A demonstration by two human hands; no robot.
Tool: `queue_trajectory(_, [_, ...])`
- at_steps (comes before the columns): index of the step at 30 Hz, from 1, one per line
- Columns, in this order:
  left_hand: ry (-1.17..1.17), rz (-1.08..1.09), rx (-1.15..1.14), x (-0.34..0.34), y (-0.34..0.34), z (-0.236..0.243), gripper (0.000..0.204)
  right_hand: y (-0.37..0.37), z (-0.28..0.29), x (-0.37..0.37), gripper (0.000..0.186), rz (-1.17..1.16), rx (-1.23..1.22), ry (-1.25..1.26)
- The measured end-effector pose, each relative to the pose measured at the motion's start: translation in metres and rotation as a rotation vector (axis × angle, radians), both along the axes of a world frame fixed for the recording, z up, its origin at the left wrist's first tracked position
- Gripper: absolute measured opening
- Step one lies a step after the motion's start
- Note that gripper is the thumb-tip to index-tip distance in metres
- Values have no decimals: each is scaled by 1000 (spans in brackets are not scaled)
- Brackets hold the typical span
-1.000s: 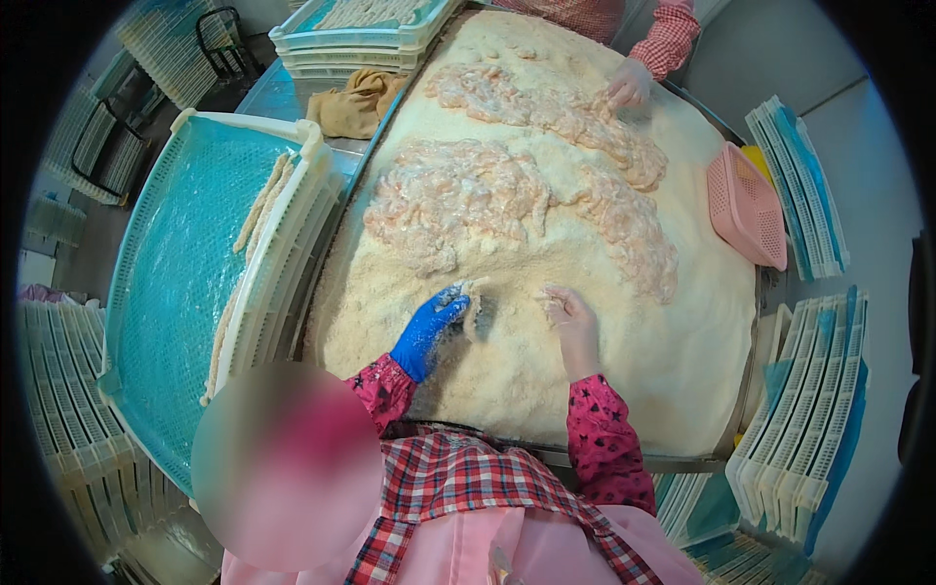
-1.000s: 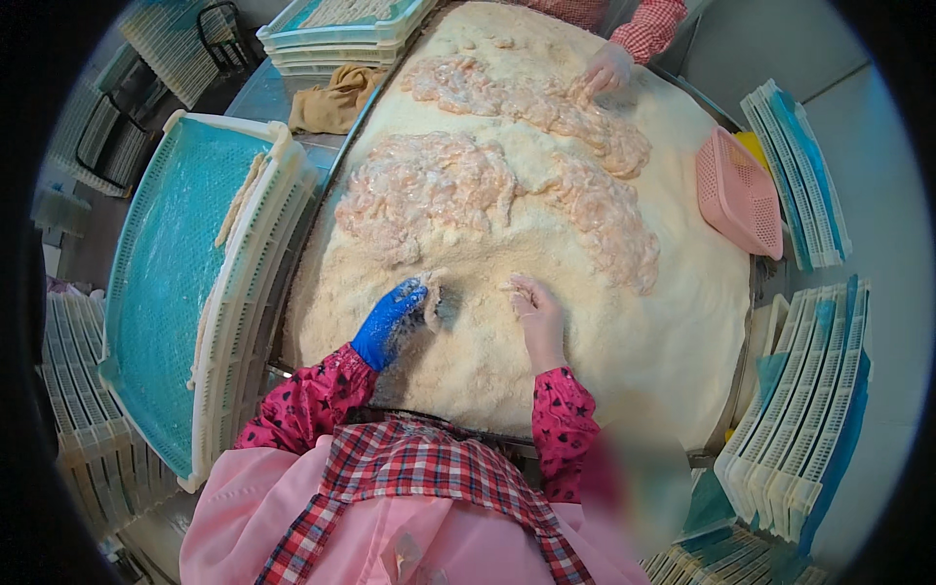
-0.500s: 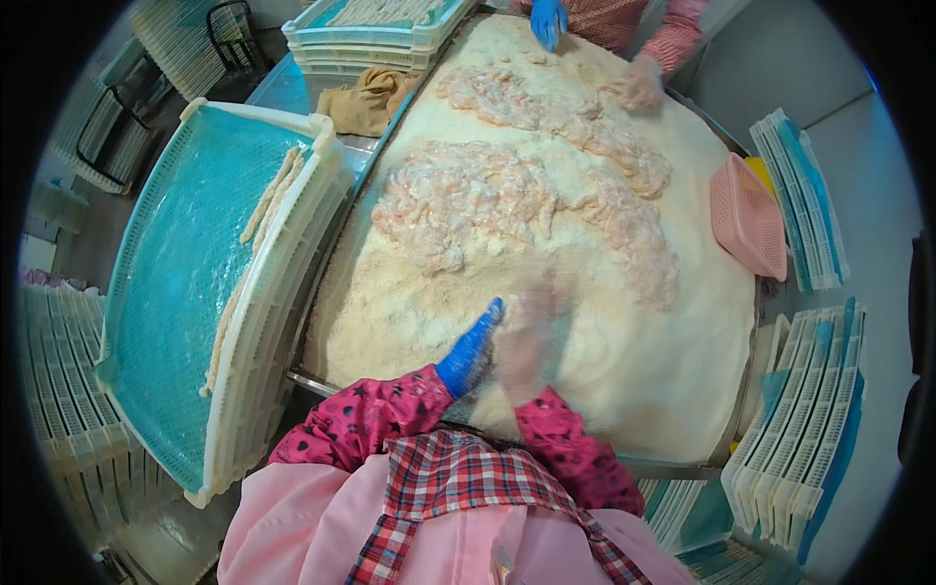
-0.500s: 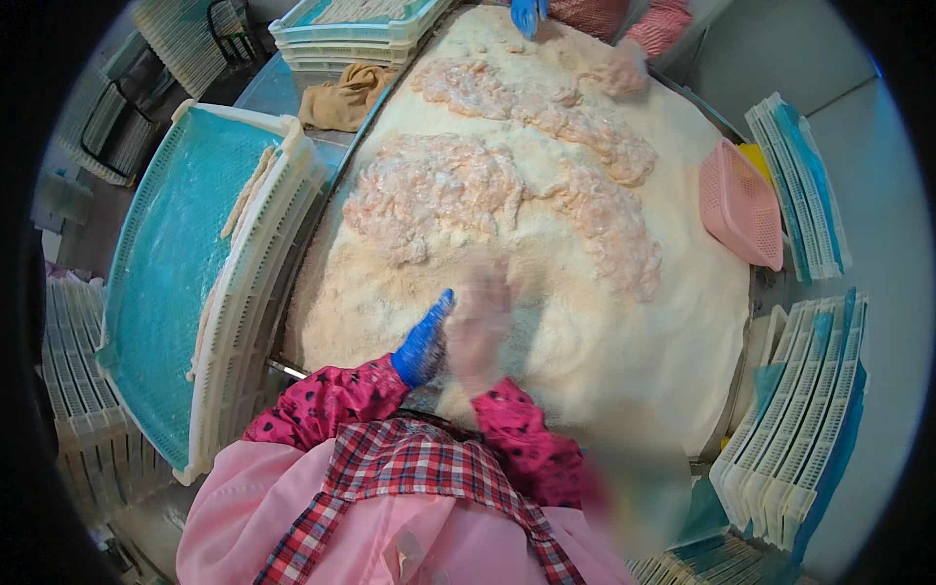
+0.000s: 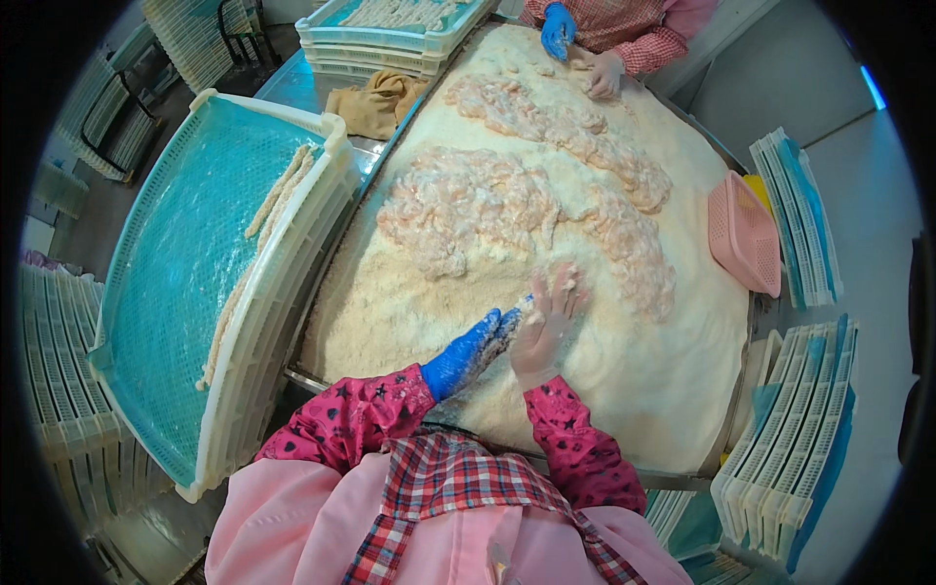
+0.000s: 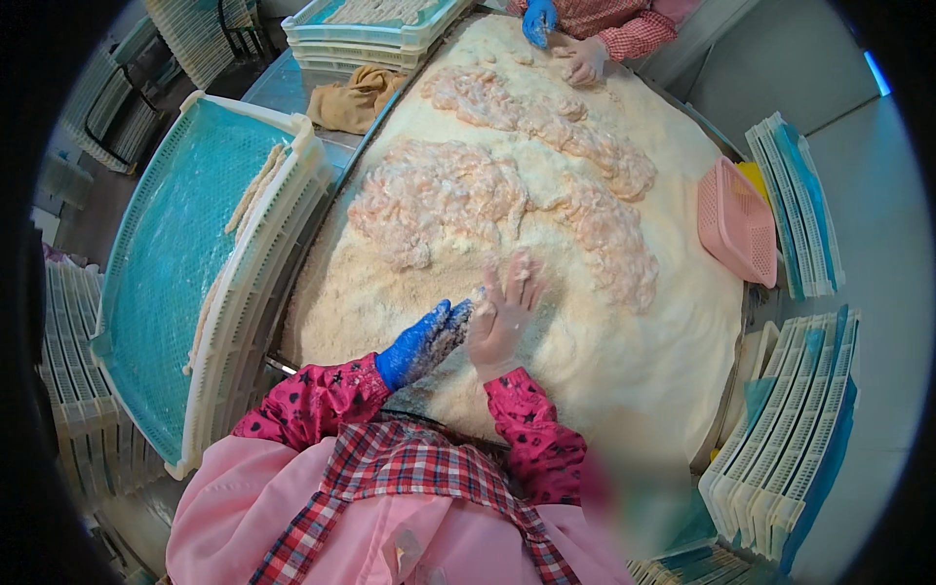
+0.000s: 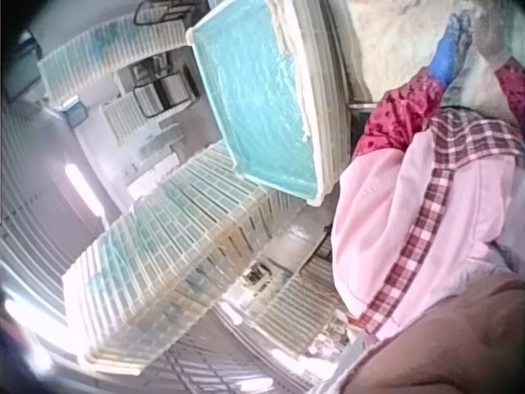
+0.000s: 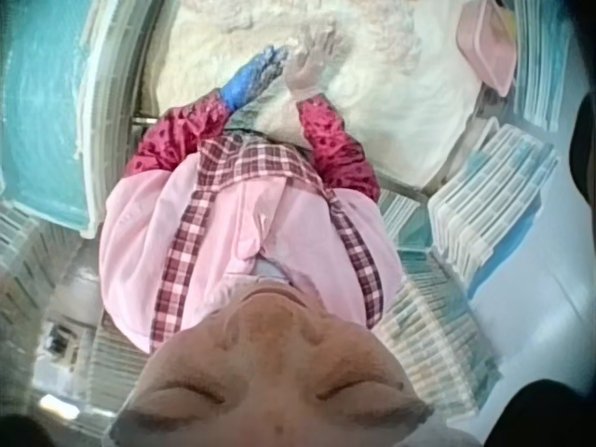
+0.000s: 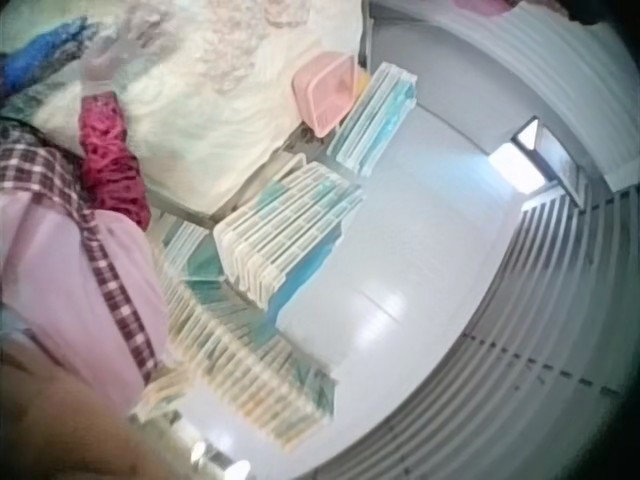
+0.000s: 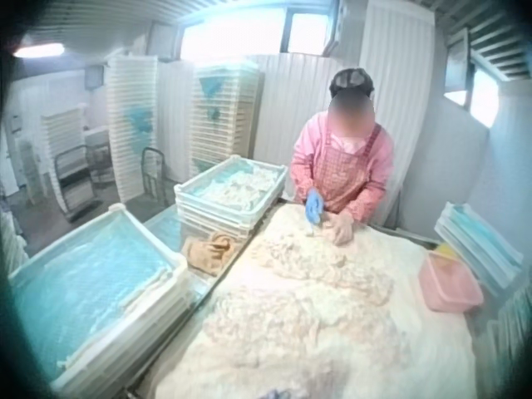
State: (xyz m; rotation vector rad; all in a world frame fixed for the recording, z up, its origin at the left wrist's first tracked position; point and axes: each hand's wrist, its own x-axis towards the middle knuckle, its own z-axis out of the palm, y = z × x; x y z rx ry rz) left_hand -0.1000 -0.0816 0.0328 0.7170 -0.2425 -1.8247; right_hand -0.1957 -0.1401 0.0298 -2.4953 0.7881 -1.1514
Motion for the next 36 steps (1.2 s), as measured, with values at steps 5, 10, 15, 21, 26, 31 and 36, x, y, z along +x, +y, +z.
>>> queue_trajectory(5, [41, 959, -707, -60, -26, -5, 54, 5, -8, 8, 52, -71, 115, -20])
queue_trajectory(10, [-264, 267, -188, 0, -1, -32, 58, 19, 6, 18, 60, 108, 280, -135])
queue_trajectory(15, [65, 321, 108, 54, 4, -23, 55, 2, -12, -14, 34, -188, 653, -383])
queue_trajectory(21, [2, 356, 122, 93, 37, -30, 42, 14, -24, -42, 26, 108, 316, 193])
queue_trajectory(26, [410, 404, 75, 98, 49, -47, 44, 53, -3, -34, 25, 606, 219, 327])
queue_trajectory(31, [415, 425, -20, 63, 34, -33, 48, 34, -4, -35, 20, 167, 506, -17])
queue_trajectory(36, [466, 410, -123, 25, 4, -23, 75, 59, 40, 8, 44, 359, 95, 172])
